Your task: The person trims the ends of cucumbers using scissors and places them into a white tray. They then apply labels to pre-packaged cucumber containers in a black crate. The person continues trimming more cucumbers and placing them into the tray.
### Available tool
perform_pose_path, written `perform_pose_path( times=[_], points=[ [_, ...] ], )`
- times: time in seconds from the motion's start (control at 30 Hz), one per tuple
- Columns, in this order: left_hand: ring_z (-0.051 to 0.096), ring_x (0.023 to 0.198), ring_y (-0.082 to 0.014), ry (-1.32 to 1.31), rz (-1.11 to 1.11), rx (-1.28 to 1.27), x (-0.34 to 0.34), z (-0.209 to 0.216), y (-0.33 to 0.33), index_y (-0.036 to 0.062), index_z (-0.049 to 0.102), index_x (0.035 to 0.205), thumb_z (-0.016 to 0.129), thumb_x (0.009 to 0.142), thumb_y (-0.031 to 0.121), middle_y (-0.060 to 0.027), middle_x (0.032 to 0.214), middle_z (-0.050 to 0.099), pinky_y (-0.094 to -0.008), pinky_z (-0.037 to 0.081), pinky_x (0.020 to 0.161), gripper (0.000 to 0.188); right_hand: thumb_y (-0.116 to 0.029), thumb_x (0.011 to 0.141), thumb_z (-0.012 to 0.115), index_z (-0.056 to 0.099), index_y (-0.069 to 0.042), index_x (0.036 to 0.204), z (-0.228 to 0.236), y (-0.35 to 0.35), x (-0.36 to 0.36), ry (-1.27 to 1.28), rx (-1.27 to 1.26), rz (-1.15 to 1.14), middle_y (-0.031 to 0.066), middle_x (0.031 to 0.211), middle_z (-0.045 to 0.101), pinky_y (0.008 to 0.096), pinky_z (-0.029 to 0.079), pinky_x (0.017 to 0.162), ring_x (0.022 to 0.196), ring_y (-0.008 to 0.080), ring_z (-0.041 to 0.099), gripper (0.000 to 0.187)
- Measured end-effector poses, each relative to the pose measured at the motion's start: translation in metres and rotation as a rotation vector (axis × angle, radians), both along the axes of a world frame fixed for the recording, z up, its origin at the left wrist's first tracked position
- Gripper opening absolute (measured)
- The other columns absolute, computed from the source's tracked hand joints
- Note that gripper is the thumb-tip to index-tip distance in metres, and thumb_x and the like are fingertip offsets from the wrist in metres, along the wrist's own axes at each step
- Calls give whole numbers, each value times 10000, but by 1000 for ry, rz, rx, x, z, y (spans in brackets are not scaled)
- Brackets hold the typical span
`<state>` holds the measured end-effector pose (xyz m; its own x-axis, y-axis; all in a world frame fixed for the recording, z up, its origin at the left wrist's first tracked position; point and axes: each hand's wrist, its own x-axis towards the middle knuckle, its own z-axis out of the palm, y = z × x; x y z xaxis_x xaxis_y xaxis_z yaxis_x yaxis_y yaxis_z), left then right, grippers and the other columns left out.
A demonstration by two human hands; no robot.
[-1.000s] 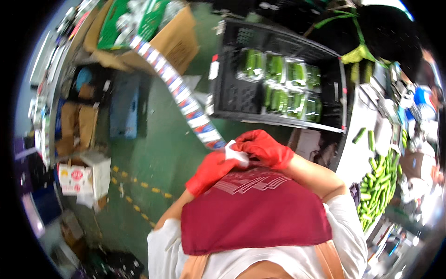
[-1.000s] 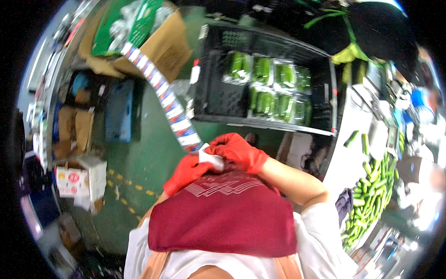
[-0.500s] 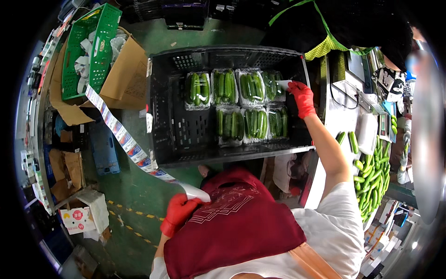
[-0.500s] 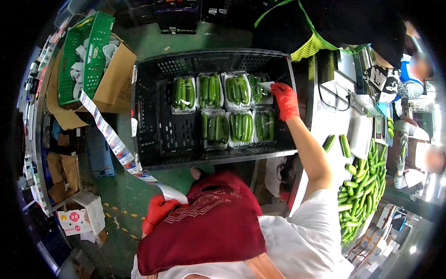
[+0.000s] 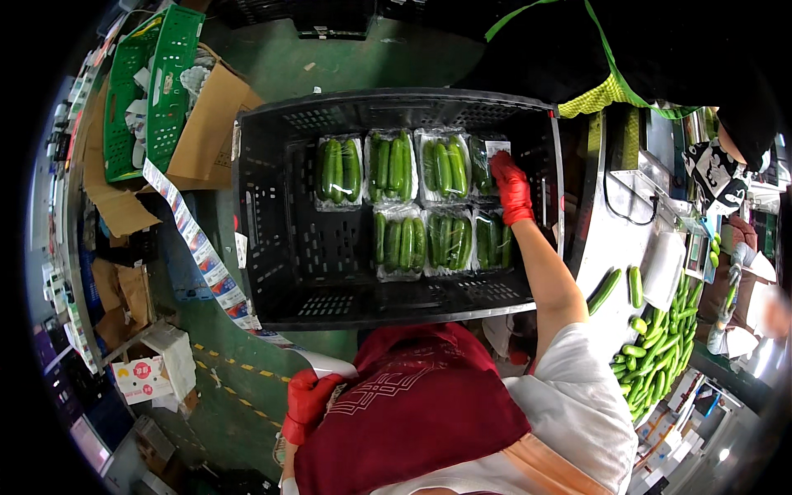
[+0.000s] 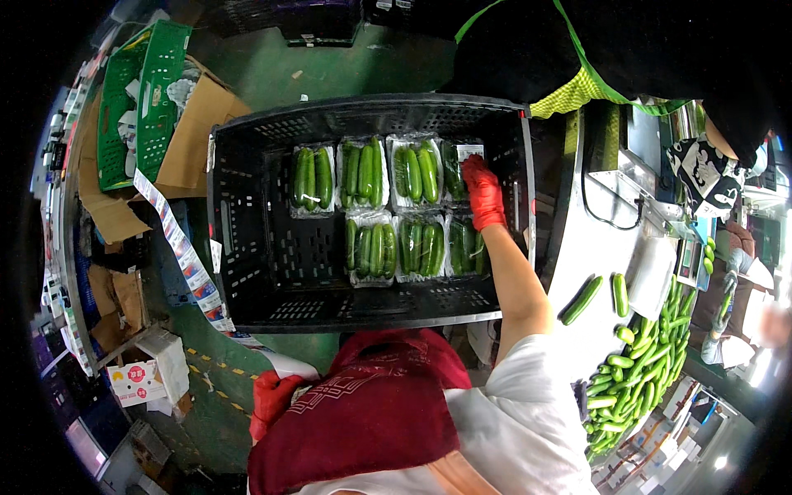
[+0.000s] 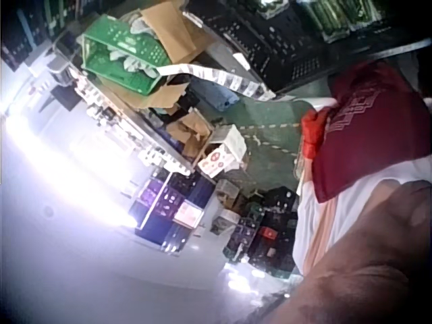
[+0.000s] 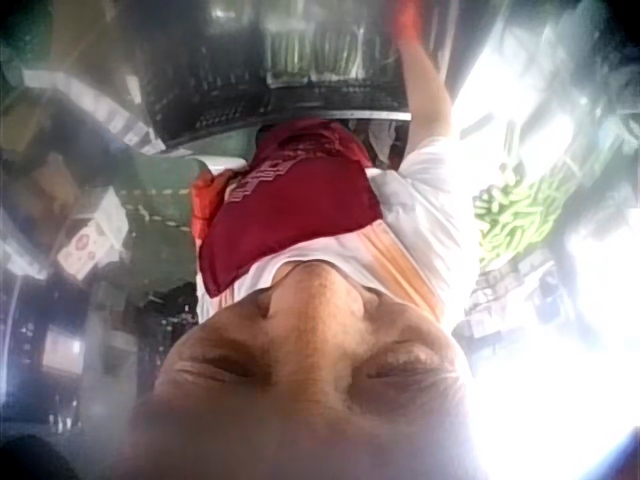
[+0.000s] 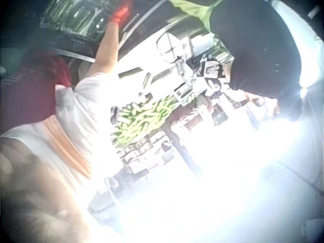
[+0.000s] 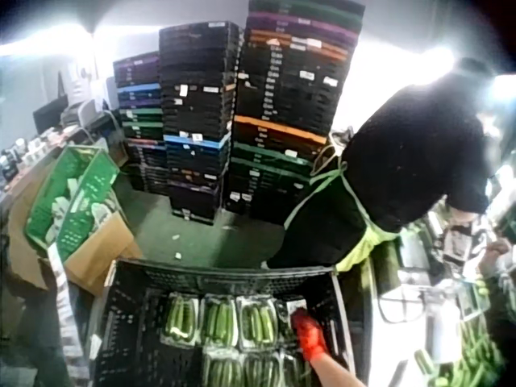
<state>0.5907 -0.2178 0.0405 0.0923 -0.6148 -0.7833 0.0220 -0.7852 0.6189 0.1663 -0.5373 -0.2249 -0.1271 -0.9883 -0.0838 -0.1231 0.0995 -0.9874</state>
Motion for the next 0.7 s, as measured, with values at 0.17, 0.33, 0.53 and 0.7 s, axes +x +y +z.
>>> perform_pose_path(
  times=[0.17, 0.33, 0.53, 0.7],
  points=[
    [636, 771, -117, -16, 41, 20, -2, -4, 3, -20, 718, 939, 657, 846, 62, -57, 842, 709, -261, 496, 699, 138, -71, 877, 597, 565, -48, 1256, -8, 5, -2, 966, -303, 258, 163, 1415, 446, 400, 335, 1100, 1344, 315, 382, 382],
    [626, 774, -114, 12, 75, -54, 6, -6, 18, -19, 716, 925, 666, 840, 50, -49, 833, 699, -264, 487, 702, 121, -352, 872, 604, 479, -115, 1372, 51, 15, 22, 1296, -173, 483, 204, 1481, 345, 441, 261, 1138, 1394, 424, 240, 567],
    [627, 812, -122, 44, 176, -110, 26, -10, 39, -19, 713, 915, 660, 837, 37, -55, 864, 696, -272, 492, 723, 110, -442, 876, 586, 474, -133, 1385, 47, 30, 41, 1038, 55, 323, 203, 1510, 304, 454, 209, 1147, 1420, 363, 222, 607],
    [633, 819, -133, 32, 212, -67, 32, -3, 42, -19, 712, 930, 661, 836, 41, -63, 880, 698, -285, 495, 740, 122, -372, 885, 608, 534, -79, 1305, 29, 35, 1, 499, 293, 178, 231, 1455, 369, 376, 302, 1095, 1350, 379, 335, 518]
  ],
)
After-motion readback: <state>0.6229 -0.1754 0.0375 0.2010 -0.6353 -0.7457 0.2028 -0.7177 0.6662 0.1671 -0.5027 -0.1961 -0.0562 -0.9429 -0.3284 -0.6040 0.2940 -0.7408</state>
